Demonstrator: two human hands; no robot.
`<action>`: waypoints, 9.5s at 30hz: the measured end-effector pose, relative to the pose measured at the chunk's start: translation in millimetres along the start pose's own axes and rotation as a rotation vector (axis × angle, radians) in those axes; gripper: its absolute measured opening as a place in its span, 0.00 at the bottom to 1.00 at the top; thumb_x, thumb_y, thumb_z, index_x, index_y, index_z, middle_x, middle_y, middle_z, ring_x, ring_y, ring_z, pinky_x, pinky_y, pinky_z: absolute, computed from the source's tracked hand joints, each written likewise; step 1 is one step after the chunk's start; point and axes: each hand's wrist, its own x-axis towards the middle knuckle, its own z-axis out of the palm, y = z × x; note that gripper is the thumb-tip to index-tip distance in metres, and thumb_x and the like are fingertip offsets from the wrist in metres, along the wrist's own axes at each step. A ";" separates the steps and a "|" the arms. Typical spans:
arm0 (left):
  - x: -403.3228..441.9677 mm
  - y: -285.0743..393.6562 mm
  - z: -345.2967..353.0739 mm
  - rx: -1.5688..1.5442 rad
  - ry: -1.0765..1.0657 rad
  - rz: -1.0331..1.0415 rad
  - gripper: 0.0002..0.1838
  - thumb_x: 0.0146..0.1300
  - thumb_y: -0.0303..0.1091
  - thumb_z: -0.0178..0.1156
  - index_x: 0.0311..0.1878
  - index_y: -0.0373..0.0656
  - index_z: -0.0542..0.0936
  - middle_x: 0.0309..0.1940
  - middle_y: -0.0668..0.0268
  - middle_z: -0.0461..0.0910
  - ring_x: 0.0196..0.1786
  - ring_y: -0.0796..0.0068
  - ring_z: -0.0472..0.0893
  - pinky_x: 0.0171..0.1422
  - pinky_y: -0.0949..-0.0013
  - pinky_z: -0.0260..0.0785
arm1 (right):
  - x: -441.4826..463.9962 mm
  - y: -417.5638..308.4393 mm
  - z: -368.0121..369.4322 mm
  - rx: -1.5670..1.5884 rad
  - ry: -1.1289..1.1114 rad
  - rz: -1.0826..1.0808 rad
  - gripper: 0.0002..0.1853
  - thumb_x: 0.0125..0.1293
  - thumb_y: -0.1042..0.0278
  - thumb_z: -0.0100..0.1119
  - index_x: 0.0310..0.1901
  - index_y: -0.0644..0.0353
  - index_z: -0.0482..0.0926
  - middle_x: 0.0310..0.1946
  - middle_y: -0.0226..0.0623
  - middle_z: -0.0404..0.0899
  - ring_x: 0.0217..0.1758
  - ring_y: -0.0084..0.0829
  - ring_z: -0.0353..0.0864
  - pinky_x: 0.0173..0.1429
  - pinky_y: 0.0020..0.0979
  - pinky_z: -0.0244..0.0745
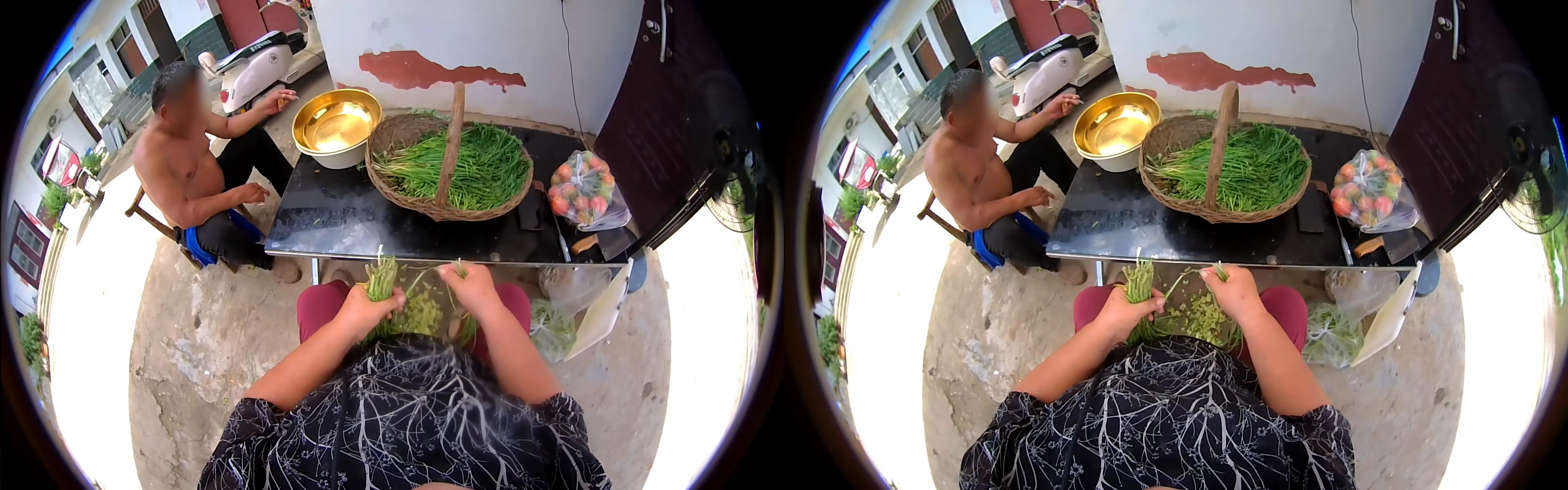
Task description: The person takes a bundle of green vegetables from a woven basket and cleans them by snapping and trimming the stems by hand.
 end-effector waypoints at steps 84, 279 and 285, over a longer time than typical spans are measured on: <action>1.6 0.0 -49.9 0.073 -0.077 0.024 0.10 0.56 0.32 0.62 0.37 0.36 0.77 0.20 0.71 0.73 0.22 0.84 0.70 0.27 0.77 0.64 | 25.0 -55.6 -20.4 0.880 0.263 -0.246 0.09 0.68 0.60 0.43 0.37 0.55 0.67 0.25 0.32 0.70 0.17 0.17 0.57 0.20 0.19 0.53; -1.7 5.2 -19.2 0.202 -0.092 -0.065 0.12 0.53 0.30 0.63 0.39 0.36 0.76 0.22 0.70 0.77 0.22 0.84 0.72 0.25 0.79 0.63 | -0.6 -31.3 -32.4 0.705 0.079 -0.182 0.13 0.67 0.60 0.46 0.33 0.60 0.72 0.18 0.26 0.64 0.13 0.15 0.54 0.17 0.19 0.49; -1.6 8.8 -23.4 0.249 -0.061 -0.057 0.13 0.53 0.36 0.64 0.37 0.37 0.78 0.20 0.72 0.74 0.21 0.85 0.70 0.25 0.78 0.63 | 0.9 -32.0 -49.1 0.776 0.190 -0.192 0.12 0.67 0.60 0.46 0.35 0.61 0.72 0.29 0.33 0.73 0.15 0.17 0.56 0.18 0.20 0.51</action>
